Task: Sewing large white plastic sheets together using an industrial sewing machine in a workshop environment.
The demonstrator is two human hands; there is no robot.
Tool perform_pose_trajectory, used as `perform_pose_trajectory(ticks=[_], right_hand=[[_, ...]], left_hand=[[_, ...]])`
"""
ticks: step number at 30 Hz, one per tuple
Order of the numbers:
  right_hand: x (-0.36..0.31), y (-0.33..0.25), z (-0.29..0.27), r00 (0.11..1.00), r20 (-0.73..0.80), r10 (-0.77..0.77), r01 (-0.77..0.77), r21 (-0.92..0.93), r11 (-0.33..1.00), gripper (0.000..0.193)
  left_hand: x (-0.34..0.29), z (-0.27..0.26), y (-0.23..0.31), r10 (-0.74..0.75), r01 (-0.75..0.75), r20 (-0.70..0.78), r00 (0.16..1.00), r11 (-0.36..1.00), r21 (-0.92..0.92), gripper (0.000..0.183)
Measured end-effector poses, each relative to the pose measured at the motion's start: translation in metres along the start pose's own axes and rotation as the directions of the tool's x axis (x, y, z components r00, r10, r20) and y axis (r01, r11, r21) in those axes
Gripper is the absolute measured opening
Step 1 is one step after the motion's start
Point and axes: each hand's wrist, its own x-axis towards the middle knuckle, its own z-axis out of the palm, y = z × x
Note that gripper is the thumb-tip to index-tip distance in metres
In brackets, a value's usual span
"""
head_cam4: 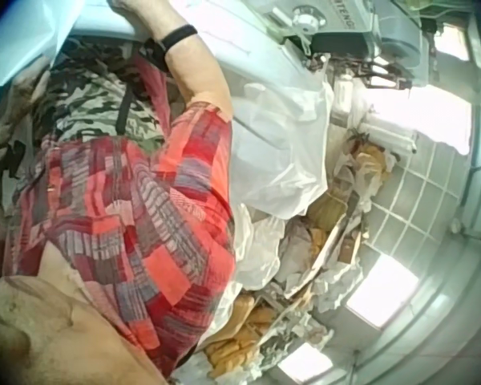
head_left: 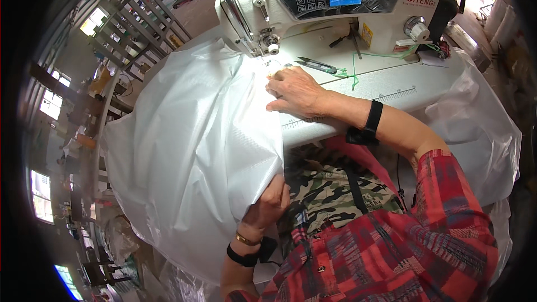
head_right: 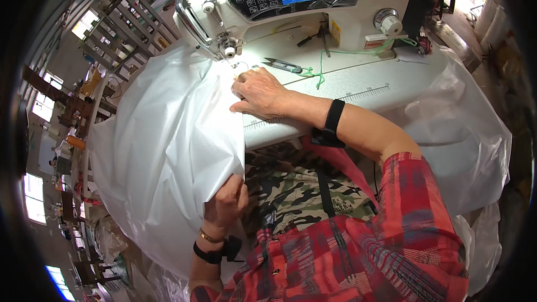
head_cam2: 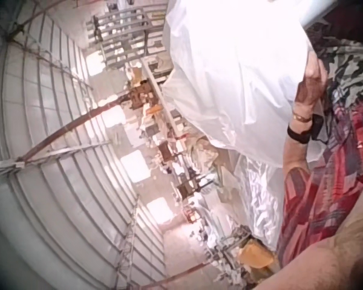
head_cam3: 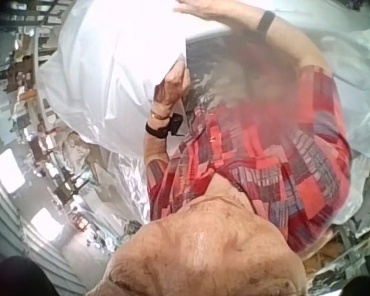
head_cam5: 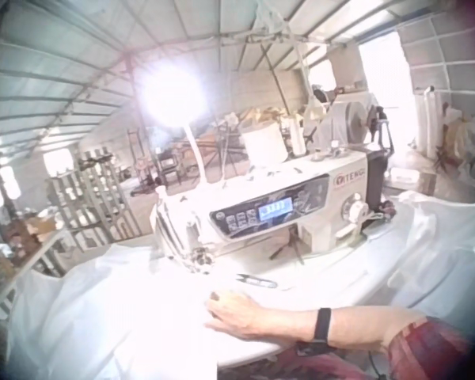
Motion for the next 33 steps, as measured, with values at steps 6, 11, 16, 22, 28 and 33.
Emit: perform_pose_trajectory(ticks=[6, 11, 16, 22, 28, 33], right_hand=[[0.000, -0.003, -0.008, 0.991, 0.128, 0.030, -0.035, 0.039, 0.999, 0.058], [-0.003, -0.004, -0.007, 0.997, 0.083, -0.002, -0.004, 0.072, 0.997, 0.059], [-0.005, -0.001, 0.001, 0.999, 0.027, -0.038, 0.037, 0.060, 0.997, 0.044], [-0.005, 0.006, 0.011, 0.991, -0.092, -0.093, 0.099, 0.064, 0.993, 0.032], [-0.006, 0.008, 0.013, 0.986, -0.169, -0.004, 0.027, 0.130, 0.991, 0.034], [-0.009, 0.005, 0.012, 0.979, -0.205, 0.015, 0.005, 0.099, 0.995, 0.029]], left_hand=[[0.042, 0.001, -0.015, 0.052, -0.053, -0.013, 0.999, 0.997, -0.054, 0.010], [0.071, 0.013, -0.029, 0.059, -0.058, -0.040, 0.997, 0.998, 0.035, 0.014], [0.102, 0.025, -0.042, 0.024, -0.022, -0.036, 0.999, 0.998, 0.063, 0.014], [0.139, 0.034, -0.051, -0.071, 0.073, -0.019, 0.997, 0.994, 0.082, 0.013], [0.133, 0.040, -0.024, -0.263, 0.257, -0.170, 0.950, 0.965, -0.058, 0.020], [0.119, 0.050, -0.008, -0.348, 0.348, -0.129, 0.929, 0.937, -0.017, 0.018]])
